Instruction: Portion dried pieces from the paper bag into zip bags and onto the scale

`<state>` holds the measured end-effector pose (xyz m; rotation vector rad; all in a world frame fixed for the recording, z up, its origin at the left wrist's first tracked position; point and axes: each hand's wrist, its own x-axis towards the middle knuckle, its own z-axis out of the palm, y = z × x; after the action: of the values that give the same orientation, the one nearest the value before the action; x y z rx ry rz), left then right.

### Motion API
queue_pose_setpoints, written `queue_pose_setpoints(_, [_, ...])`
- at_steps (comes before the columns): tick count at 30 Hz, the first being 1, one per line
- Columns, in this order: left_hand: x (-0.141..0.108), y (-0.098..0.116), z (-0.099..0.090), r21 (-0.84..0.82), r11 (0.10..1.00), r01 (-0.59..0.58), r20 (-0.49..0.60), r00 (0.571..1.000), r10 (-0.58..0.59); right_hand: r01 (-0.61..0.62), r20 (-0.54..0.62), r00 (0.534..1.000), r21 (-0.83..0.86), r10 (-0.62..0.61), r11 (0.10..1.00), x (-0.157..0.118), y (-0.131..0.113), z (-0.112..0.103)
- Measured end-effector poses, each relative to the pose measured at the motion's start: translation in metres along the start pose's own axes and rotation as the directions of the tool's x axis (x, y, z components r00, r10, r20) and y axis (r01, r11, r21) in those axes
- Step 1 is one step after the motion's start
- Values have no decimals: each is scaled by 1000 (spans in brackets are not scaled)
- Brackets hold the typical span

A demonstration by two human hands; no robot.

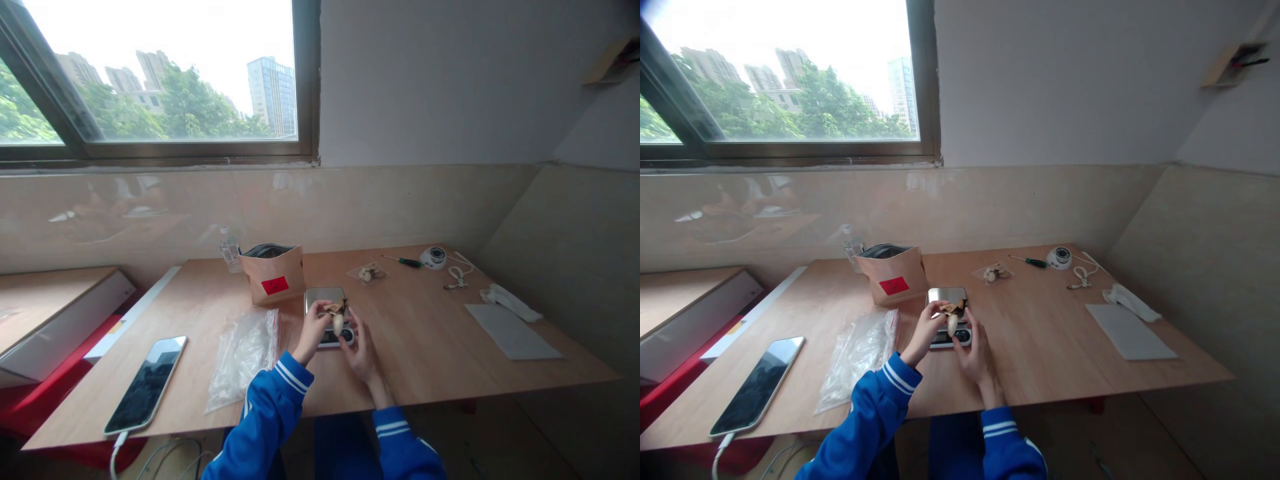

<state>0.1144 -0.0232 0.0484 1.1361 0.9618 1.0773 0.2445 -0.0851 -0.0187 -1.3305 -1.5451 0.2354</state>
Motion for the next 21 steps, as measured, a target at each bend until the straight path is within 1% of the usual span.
queue_pose_setpoints(2, [0,-3,1,-17,1000,18,-8,1000,-19,7,30,1000,29,-8,1000,0,-2,-1])
queue_pose_setpoints(5, [4,-9,-2,-94,995,28,-42,999,-32,19,62,998,40,-22,999,0,-3,-2])
queue_pose_setpoints(7, [10,-13,-8,-150,989,15,-103,994,-31,7,53,999,37,-9,999,0,-3,-2])
queue_pose_setpoints(9, [18,-17,-16,-167,986,-2,-176,984,-28,-16,28,999,30,15,999,-1,-2,-1])
queue_pose_setpoints(11, [27,-20,-24,-144,990,-9,-215,976,-23,-39,1,999,21,39,999,-1,-1,0])
queue_pose_setpoints(14, [39,-23,-32,-94,996,-1,-203,979,-18,-56,-14,998,18,56,998,-1,2,1])
queue_pose_setpoints(18, [48,-26,-36,-10,1000,-5,-204,979,3,-62,-41,997,35,63,997,-1,8,4])
queue_pose_setpoints(21, [52,-26,-36,82,996,-37,-204,978,53,-66,-74,995,50,70,997,-1,13,7])
